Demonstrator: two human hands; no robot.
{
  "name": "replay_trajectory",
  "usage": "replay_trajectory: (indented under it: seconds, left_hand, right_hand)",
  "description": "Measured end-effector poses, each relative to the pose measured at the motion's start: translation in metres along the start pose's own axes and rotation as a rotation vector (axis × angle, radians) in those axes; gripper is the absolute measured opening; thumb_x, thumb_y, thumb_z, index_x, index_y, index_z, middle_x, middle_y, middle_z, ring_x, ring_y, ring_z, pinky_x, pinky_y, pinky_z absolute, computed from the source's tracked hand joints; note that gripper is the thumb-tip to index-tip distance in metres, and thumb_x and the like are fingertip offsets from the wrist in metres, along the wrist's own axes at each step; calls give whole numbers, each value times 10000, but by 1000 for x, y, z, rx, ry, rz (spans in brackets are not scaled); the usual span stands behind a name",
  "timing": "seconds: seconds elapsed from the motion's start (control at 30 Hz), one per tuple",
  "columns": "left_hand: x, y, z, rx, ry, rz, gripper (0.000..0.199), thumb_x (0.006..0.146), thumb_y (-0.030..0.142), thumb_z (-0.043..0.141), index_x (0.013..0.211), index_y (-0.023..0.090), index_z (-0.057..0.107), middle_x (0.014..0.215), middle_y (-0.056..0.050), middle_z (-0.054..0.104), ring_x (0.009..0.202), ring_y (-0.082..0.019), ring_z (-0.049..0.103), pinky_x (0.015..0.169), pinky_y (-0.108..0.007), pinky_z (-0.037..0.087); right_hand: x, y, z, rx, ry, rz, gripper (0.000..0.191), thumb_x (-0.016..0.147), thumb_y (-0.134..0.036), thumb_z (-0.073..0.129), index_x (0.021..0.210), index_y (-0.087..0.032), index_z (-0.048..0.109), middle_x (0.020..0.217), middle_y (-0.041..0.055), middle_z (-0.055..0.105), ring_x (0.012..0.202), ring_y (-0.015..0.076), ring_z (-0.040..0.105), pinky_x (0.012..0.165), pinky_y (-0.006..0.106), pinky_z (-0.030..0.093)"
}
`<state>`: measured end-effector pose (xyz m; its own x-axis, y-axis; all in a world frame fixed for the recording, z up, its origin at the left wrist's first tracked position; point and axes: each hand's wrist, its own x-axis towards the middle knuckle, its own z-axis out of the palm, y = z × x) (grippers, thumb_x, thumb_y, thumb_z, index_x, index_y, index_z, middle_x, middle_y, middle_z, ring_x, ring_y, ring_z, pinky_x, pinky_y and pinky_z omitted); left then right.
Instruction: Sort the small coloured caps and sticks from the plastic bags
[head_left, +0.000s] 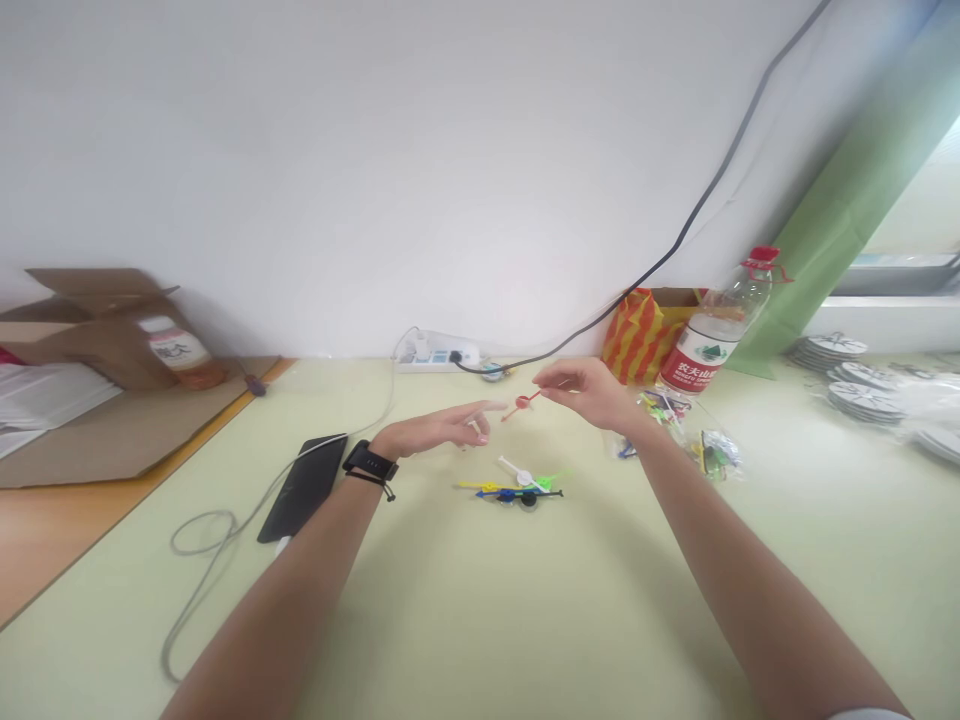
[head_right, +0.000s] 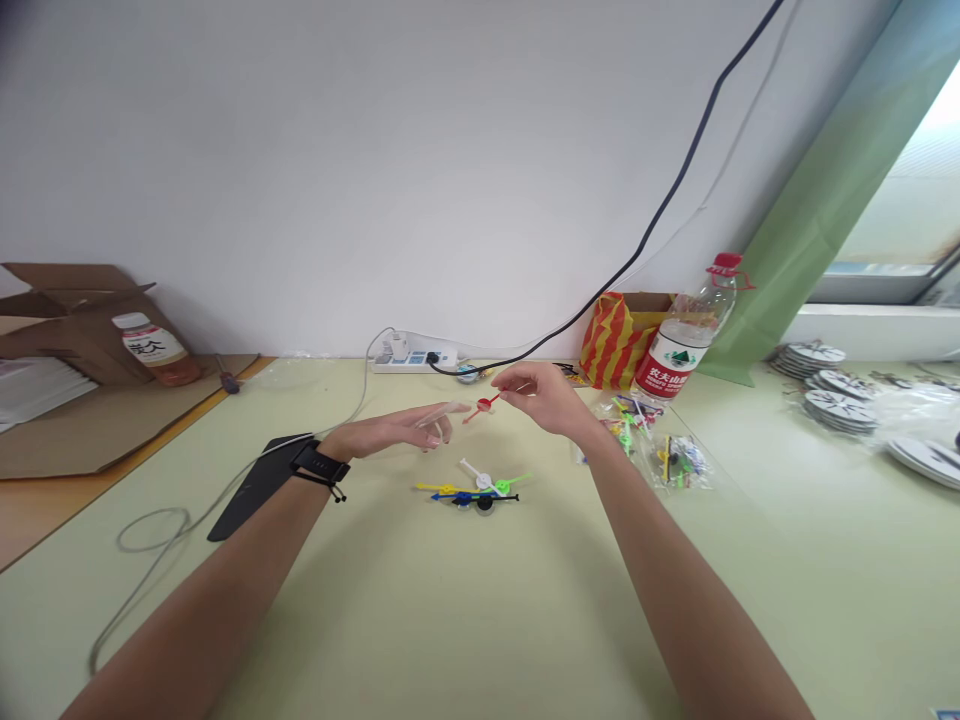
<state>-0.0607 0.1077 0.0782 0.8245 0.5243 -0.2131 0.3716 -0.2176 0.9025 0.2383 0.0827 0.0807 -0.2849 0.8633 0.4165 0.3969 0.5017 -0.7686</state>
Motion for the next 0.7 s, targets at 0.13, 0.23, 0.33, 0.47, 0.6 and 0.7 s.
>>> replay_trajectory:
  seconds: [0.13,0.23,0.33,0.47,0.6,0.7]
  left_hand:
    - [-1,3,0,3,0,-4,682,971,487,567,1598,388,317,1162,-53,560,1121,-229,536,1017,-396,435]
    - [-2,3,-1,-2,10,-23,685,968,503,572,1596,383,325,1170,-64,568,1120,-236,541,995,-392,438]
    - [-1,4,-1,-4,-3,-24,700,956,520,595,1591,385,335,1174,-64,568,1102,-233,544,984,-385,438]
    - [-1,6,-1,-14,-28,-20,691,958,531,591,1586,394,338,1169,-55,554,1061,-220,543,980,-380,435]
    - [-3,9,-1,-42,-58,12,673,972,561,546,1588,385,338,1156,-63,556,1088,-232,525,964,-371,437]
    - [-5,12,-2,-46,-84,12,692,973,591,524,1598,381,316,1164,-70,558,1114,-244,518,966,-372,437]
  right_hand:
    - [-3,-9,-2,7,-11,-12,163,837,-284,729,955,-203,807,1002,77,798,926,253,743,891,389,589]
    - [-4,-12,-3,62,-15,10,165,820,-277,741,948,-196,806,988,79,799,931,258,746,893,387,588]
    - [-4,-10,-3,117,-42,38,168,802,-294,756,924,-185,797,956,79,794,918,251,747,859,365,591]
    - [-3,-10,-3,122,-85,41,177,794,-337,766,882,-186,787,913,72,784,888,241,738,815,346,586]
    - [-3,-14,-4,63,-54,2,168,820,-346,737,880,-198,788,916,69,774,811,212,712,787,343,572]
    - [-3,-17,-5,91,-73,4,169,819,-354,740,888,-206,786,910,66,768,810,213,706,766,337,567]
